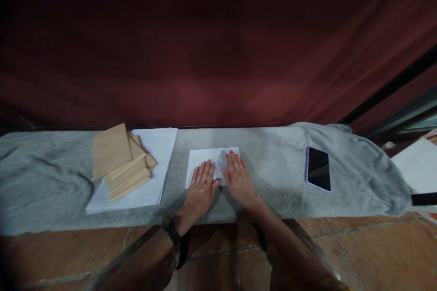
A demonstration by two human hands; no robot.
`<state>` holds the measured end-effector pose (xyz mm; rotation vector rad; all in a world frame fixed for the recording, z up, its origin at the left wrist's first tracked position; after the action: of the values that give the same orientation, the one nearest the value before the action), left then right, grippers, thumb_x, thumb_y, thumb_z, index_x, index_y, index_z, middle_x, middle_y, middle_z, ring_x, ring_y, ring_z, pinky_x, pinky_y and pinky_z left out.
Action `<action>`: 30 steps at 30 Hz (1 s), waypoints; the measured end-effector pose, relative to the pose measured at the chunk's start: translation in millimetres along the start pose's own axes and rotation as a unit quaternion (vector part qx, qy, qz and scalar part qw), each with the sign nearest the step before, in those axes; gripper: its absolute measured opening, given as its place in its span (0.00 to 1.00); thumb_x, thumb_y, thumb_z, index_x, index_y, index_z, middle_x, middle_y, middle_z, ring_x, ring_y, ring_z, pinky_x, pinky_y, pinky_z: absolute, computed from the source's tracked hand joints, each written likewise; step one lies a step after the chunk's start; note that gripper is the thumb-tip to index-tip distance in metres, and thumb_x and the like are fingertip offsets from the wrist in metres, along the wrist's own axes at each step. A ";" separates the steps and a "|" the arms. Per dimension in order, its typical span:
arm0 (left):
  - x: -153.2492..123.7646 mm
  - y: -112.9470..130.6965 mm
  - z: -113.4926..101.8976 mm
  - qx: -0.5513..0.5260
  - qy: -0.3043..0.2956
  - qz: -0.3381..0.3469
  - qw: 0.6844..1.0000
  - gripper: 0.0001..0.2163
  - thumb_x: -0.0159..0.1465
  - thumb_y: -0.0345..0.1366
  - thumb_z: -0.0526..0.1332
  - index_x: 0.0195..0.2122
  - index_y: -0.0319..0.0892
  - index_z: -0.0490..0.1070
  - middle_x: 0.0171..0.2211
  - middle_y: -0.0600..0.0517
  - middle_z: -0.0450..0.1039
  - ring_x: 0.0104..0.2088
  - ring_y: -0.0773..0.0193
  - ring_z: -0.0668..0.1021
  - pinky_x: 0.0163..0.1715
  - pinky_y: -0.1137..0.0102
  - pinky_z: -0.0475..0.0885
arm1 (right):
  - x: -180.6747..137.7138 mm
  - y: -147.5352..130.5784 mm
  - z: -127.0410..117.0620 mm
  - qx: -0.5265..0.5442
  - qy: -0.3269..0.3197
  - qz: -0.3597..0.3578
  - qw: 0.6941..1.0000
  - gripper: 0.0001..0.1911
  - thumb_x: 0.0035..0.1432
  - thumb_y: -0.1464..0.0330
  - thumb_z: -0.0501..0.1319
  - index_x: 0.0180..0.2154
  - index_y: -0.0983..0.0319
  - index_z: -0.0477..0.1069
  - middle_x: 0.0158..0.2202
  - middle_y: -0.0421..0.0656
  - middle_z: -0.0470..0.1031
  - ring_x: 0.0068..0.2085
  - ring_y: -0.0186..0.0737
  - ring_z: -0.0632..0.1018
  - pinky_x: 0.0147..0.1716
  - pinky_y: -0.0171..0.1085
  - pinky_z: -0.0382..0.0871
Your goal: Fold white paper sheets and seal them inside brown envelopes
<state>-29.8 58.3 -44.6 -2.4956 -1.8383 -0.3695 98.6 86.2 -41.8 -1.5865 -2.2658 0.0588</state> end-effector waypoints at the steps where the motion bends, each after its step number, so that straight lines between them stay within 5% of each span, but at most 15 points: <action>1: -2.9 5.2 3.3 -0.002 -0.005 0.008 1.000 0.27 0.75 0.36 0.46 0.73 0.33 0.51 0.74 0.41 0.53 0.74 0.52 0.55 0.72 0.52 0.56 | -1.6 -9.5 3.8 0.012 -0.013 -0.013 1.000 0.30 0.76 0.63 0.43 0.73 0.67 0.52 0.75 0.52 0.52 0.75 0.49 0.55 0.71 0.52 0.55; 6: -9.1 10.9 11.6 -0.001 -0.005 0.022 1.000 0.30 0.72 0.30 0.45 0.75 0.34 0.44 0.75 0.41 0.51 0.75 0.53 0.54 0.73 0.50 0.55 | -11.4 -33.5 15.8 0.026 -0.041 -0.044 0.998 0.30 0.76 0.61 0.43 0.72 0.66 0.55 0.74 0.51 0.56 0.74 0.46 0.56 0.72 0.51 0.53; 30: -13.3 -38.8 -2.5 0.002 0.026 -0.052 0.998 0.30 0.75 0.47 0.49 0.72 0.33 0.54 0.73 0.34 0.53 0.73 0.46 0.58 0.69 0.48 0.59 | -16.4 8.4 8.1 -0.060 0.010 0.015 0.998 0.32 0.76 0.57 0.46 0.72 0.67 0.54 0.73 0.54 0.58 0.72 0.52 0.61 0.70 0.53 0.53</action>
<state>-70.6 57.3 -49.7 -2.3708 -1.9524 -0.4282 108.3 75.7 -55.9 -1.6736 -2.2681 -0.0883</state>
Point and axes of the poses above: each hand's wrist, its own x-axis towards the middle knuckle, its own z-axis out of the palm, y = z × x, the point moved 9 cm from there along x, towards the middle knuckle
